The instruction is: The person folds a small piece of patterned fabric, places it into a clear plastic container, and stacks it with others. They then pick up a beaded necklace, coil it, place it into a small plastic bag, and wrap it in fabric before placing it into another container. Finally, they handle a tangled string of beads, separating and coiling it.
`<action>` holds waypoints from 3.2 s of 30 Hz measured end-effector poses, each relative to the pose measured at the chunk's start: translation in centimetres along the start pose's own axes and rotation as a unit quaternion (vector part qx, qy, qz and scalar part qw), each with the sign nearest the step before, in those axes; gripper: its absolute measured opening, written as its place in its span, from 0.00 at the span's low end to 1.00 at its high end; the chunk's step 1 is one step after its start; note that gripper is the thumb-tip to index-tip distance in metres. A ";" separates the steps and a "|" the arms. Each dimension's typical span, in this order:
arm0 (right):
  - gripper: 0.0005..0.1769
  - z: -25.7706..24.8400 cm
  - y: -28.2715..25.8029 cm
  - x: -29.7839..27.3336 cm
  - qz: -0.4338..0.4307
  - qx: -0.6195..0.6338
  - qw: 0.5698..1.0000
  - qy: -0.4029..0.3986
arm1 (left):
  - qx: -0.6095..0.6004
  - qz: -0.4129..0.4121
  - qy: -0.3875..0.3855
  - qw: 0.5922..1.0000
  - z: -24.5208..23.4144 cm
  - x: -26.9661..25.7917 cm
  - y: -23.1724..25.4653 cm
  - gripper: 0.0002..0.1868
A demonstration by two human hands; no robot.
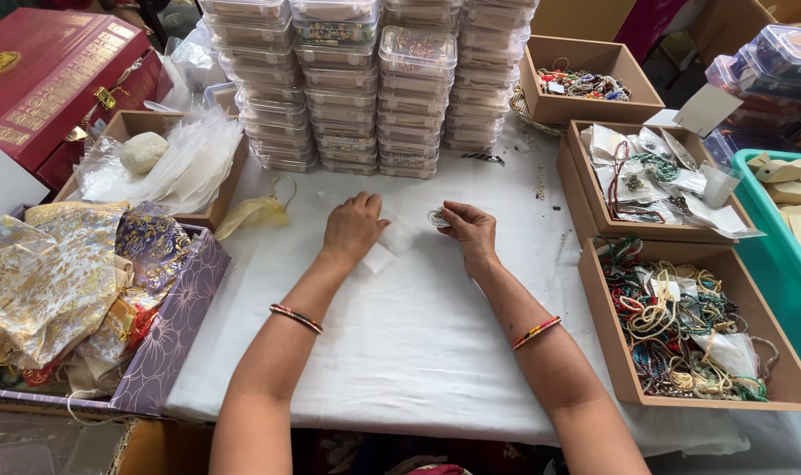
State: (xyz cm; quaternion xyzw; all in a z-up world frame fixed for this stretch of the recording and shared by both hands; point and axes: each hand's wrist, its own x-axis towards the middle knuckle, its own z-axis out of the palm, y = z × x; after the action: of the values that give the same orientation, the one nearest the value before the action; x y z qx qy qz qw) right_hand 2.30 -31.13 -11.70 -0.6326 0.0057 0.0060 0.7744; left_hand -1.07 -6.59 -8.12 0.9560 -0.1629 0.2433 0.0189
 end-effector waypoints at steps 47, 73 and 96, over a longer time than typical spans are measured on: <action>0.14 0.5 0.9 0.0 -0.102 0.005 0.995 -0.019 | -0.094 -0.024 0.157 0.983 1.9 -0.5 5.5 0.11; 0.12 0.2 0.4 -1.0 -0.080 -0.022 0.987 -0.141 | -0.420 -0.194 0.069 0.884 2.1 -0.2 5.4 0.18; 0.10 2.6 -1.4 -3.8 -0.340 -0.227 0.907 -0.098 | -0.319 -0.090 0.196 0.923 -0.2 -0.5 6.4 0.15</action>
State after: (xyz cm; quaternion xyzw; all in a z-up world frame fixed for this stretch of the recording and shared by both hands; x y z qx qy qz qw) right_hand -1.43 -28.85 -9.73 -0.7508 -0.2874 -0.1945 0.5620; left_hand -3.66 -12.49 -8.48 0.8434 -0.1386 0.3581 0.3758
